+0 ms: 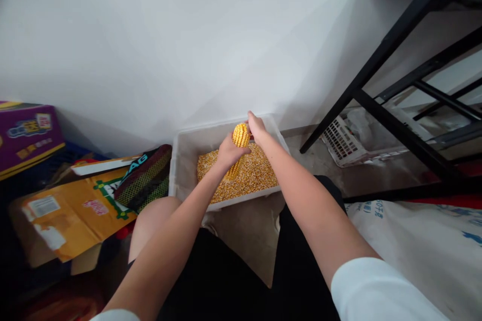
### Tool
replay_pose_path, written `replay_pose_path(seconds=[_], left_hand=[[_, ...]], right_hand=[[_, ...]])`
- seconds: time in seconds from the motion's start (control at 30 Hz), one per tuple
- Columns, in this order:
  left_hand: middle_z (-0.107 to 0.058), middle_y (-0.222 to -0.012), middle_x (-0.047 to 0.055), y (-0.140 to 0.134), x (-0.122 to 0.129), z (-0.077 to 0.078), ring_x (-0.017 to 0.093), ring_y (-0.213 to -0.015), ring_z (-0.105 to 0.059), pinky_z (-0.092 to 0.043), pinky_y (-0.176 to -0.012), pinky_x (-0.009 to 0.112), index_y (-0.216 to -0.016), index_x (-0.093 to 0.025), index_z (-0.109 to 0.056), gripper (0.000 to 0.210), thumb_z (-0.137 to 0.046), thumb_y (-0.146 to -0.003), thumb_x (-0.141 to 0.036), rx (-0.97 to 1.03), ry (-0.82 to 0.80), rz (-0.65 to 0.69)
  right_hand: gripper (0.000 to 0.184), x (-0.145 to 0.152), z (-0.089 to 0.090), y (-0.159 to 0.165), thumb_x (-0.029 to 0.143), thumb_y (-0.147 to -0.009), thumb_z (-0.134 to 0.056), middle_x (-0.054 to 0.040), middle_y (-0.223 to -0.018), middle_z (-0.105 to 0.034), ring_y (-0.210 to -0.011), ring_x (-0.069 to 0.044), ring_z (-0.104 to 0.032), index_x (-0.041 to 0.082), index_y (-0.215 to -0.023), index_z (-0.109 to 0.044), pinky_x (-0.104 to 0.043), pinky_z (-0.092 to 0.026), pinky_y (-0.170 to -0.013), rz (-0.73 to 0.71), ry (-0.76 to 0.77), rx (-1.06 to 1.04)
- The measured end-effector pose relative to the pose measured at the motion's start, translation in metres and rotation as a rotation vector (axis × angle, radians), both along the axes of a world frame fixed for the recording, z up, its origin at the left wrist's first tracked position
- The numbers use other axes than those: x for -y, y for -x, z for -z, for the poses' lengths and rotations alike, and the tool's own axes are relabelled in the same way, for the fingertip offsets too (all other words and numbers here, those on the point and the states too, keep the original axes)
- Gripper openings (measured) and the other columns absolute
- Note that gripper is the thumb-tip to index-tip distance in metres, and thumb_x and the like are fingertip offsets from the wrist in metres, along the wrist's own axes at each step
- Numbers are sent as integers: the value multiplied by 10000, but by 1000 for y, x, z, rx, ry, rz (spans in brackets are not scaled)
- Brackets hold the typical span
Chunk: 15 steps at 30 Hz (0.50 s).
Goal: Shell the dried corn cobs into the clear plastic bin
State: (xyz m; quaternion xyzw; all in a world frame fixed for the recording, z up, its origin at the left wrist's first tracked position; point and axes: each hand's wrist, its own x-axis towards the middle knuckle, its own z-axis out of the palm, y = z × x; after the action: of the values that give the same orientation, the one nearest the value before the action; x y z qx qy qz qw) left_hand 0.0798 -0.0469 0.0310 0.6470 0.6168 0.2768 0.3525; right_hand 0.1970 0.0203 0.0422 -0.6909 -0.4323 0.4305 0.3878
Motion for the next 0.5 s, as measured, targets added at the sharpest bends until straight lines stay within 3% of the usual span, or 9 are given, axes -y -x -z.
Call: replay_pose_path(seconds=[0.13,0.27,0.4,0.5], left_hand=[[-637,-1112,64,4,2,-12,239,-975,-608,-439,-744,285,-1245,-241,-439,728,-730,-586,-344,-32,-30,-53],[-646,-1096,71,9,3,-19,240,-954,-620,-438,-723,281,-1232,-239,-436,712,-728,-592,-353,-24,10,-76],[-658,-1056,92,11,4,-17,249,-922,-629,-435,-705,288,-1202,-224,-459,682,-724,-592,-377,-75,63,-107],[-668,-990,98,11,5,-4,258,-881,-633,-439,-683,304,-1123,-201,-519,621,-726,-569,-388,-116,122,-102]], right_hand=[[396,13,-18,2,528,-874,-405,-55,-701,-613,-604,-164,-572,169,-811,-558,-277,-469,-562,-129,130,-276],[304,28,-23,5,456,-871,-475,-57,-801,-648,-683,-153,-591,172,-866,-580,-245,-472,-584,-284,39,-306],[289,35,-11,8,428,-891,-451,-49,-835,-659,-720,-146,-602,179,-881,-598,-249,-475,-638,-338,-41,-213],[343,35,6,11,413,-912,-391,-41,-779,-647,-729,-159,-598,179,-789,-610,-263,-456,-687,-287,-98,55]])
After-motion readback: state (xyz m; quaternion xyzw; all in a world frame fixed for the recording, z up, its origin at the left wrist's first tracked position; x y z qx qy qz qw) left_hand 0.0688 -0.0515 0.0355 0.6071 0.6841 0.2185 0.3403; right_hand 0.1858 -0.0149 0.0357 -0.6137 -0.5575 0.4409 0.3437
